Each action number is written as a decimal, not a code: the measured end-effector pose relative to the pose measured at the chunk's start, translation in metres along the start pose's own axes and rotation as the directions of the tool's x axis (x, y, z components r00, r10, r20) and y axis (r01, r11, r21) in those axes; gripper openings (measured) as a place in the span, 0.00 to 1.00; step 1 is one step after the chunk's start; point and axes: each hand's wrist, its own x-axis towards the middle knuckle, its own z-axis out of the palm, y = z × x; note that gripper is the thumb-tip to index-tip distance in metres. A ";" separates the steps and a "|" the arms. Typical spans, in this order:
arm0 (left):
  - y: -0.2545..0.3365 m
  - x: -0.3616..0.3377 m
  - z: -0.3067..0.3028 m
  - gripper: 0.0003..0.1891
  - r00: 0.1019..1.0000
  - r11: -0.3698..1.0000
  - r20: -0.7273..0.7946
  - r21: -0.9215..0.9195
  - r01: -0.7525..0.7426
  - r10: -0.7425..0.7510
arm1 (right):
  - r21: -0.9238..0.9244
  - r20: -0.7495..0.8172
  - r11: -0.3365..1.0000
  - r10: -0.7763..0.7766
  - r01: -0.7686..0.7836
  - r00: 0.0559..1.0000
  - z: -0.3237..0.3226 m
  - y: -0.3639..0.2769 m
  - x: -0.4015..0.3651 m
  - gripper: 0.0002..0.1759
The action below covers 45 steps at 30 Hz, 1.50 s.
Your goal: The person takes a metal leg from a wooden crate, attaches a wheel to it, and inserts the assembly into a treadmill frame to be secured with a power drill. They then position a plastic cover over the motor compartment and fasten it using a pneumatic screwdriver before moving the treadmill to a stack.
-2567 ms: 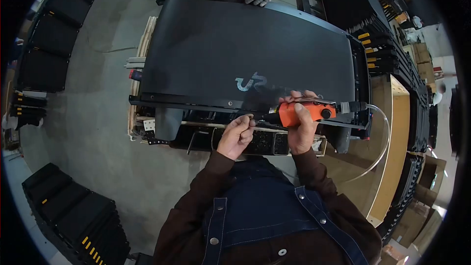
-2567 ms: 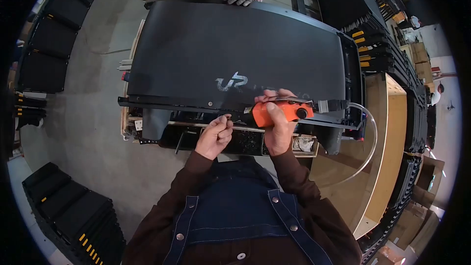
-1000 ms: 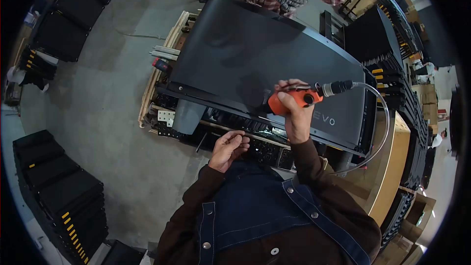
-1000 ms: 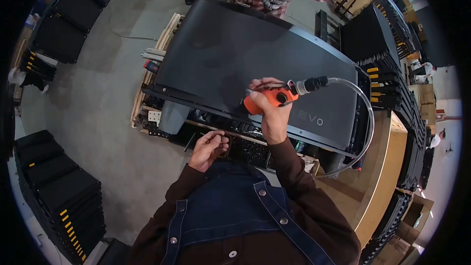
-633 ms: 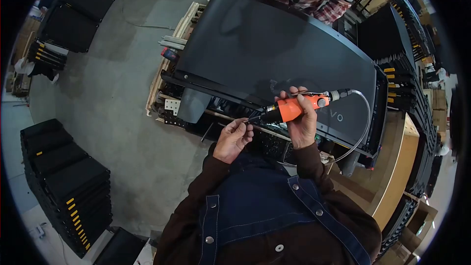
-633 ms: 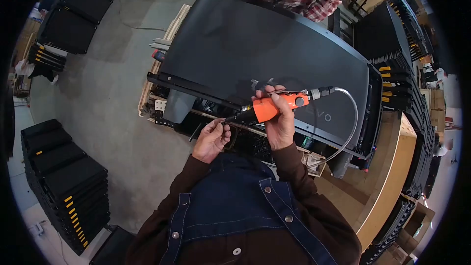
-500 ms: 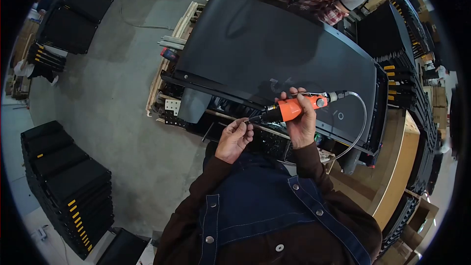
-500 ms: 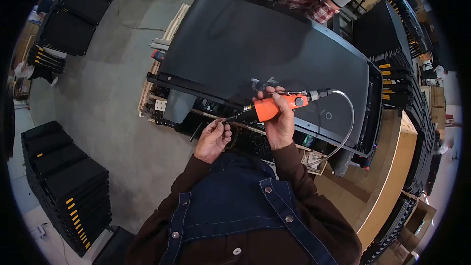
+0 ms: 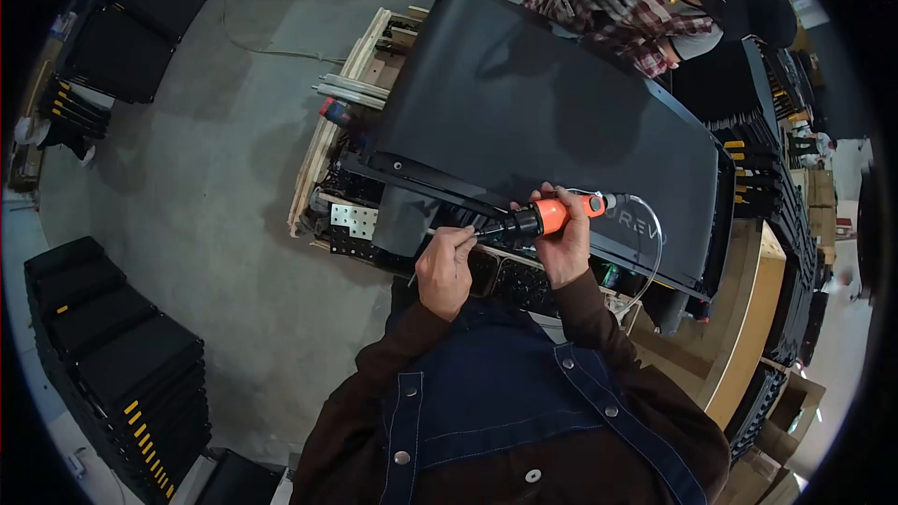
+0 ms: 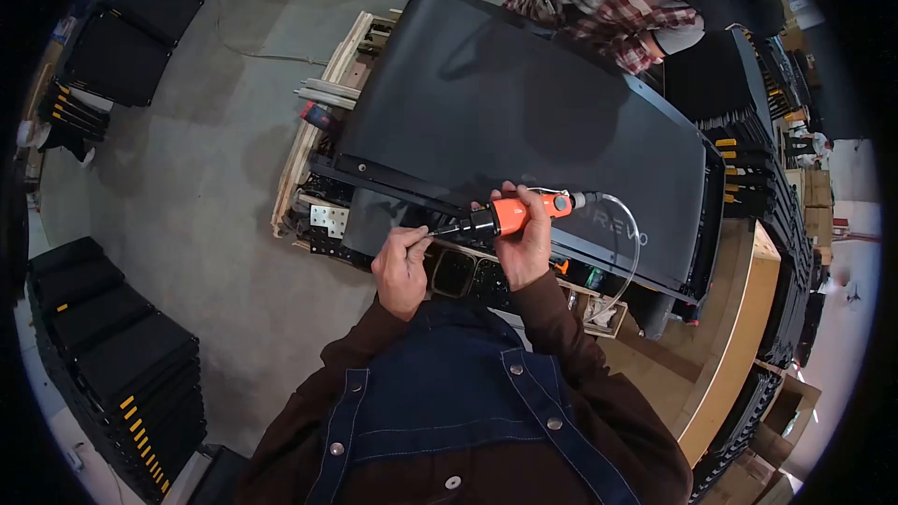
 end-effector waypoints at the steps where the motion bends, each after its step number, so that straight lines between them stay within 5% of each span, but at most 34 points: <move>1: -0.008 0.008 -0.006 0.07 1.000 0.999 0.015 0.030 0.011 -0.012 | -0.005 -0.011 1.000 -0.013 0.013 1.000 0.003 0.009 0.007 0.08; 3: -0.023 0.023 -0.020 0.06 0.999 0.998 0.021 0.057 0.026 -0.027 | -0.027 -0.035 0.997 -0.070 0.069 0.997 0.018 0.026 0.011 0.09; 4: -0.031 0.031 -0.027 0.05 0.939 0.921 0.120 -0.189 0.340 -0.322 | -0.034 -0.031 0.997 -0.072 0.071 0.997 0.030 0.033 0.014 0.09; 5: -0.037 0.036 -0.034 0.05 0.786 0.690 0.286 -0.378 0.618 -0.548 | -0.064 -0.011 0.989 -0.131 0.130 0.991 0.039 0.039 0.014 0.11; 7: -0.046 0.049 -0.045 0.07 0.720 0.579 0.362 -0.430 0.693 -0.593 | -0.096 0.011 0.976 -0.196 0.196 0.981 0.057 0.047 0.015 0.13; 9: -0.062 0.059 -0.053 0.09 0.535 0.269 0.548 -0.493 0.827 -0.643 | -0.219 0.188 0.910 -0.313 0.351 0.931 0.075 0.055 0.012 0.16; 10: -0.073 0.064 -0.056 0.09 0.536 0.263 0.547 -0.499 0.826 -0.643 | -0.227 0.190 0.909 -0.312 0.351 0.931 0.087 0.060 0.012 0.16; 12: -0.091 0.068 -0.057 0.10 0.438 -0.145 0.722 -0.590 0.794 -0.536 | -0.278 0.394 0.819 -0.379 0.502 0.837 0.107 0.069 0.008 0.20; 13: -0.096 0.068 -0.054 0.10 0.438 -0.152 0.725 -0.590 0.793 -0.532 | -0.278 0.449 0.792 -0.394 0.544 0.802 0.115 0.071 0.009 0.23; 15: -0.099 0.069 -0.043 0.14 0.499 -0.626 0.788 -0.601 0.497 -0.360 | -0.296 0.516 0.742 -0.405 0.601 0.754 0.125 0.081 0.016 0.25; 19: -0.102 0.069 -0.031 0.18 0.545 -0.744 0.783 -0.549 0.381 -0.299 | -0.385 0.661 0.569 -0.380 0.727 0.647 0.130 0.099 0.032 0.27; 24: -0.090 0.080 -0.034 0.18 0.372 -0.708 0.808 -0.584 0.397 -0.457 | -0.537 0.803 0.192 -0.182 0.821 0.568 0.144 0.110 0.037 0.25; 26: -0.078 0.076 -0.031 0.17 0.333 -0.670 0.785 -0.619 0.409 -0.522 | -0.539 0.773 0.289 -0.203 0.791 0.601 0.150 0.116 0.039 0.25; 28: -0.069 0.065 -0.026 0.16 0.442 0.011 0.643 -0.560 0.829 -0.626 | -0.532 0.770 0.367 -0.166 0.763 0.616 0.154 0.117 0.045 0.24; 29: -0.074 0.057 -0.017 0.14 0.646 0.420 0.533 -0.492 0.762 -0.547 | -0.521 0.777 0.388 -0.155 0.761 0.610 0.153 0.117 0.048 0.22; 30: -0.077 0.051 -0.017 0.14 0.644 0.414 0.534 -0.496 0.763 -0.548 | -0.526 0.776 0.384 -0.150 0.759 0.613 0.152 0.118 0.051 0.22; 31: -0.081 0.044 -0.018 0.15 0.732 0.750 0.454 -0.186 0.635 -0.507 | -0.507 0.805 0.377 -0.112 0.775 0.582 0.151 0.118 0.052 0.21; 32: -0.086 0.041 -0.017 0.17 0.812 0.908 0.406 0.184 0.376 -0.419 | -0.482 0.836 0.375 -0.073 0.792 0.544 0.153 0.118 0.055 0.20; 38: -0.090 0.036 -0.020 0.24 0.732 0.897 0.537 0.116 0.428 -0.419 | -0.507 0.793 0.461 -0.080 0.728 0.603 0.162 0.127 0.060 0.18; 41: -0.087 0.039 -0.020 0.26 0.763 0.902 0.521 0.032 0.432 -0.383 | -0.487 0.851 0.357 -0.011 0.797 0.525 0.159 0.120 0.056 0.23; 45: -0.071 0.054 -0.046 0.25 0.669 0.834 0.596 0.002 0.552 -0.444 | -0.610 0.782 0.335 0.108 0.718 0.614 0.179 0.104 0.042 0.27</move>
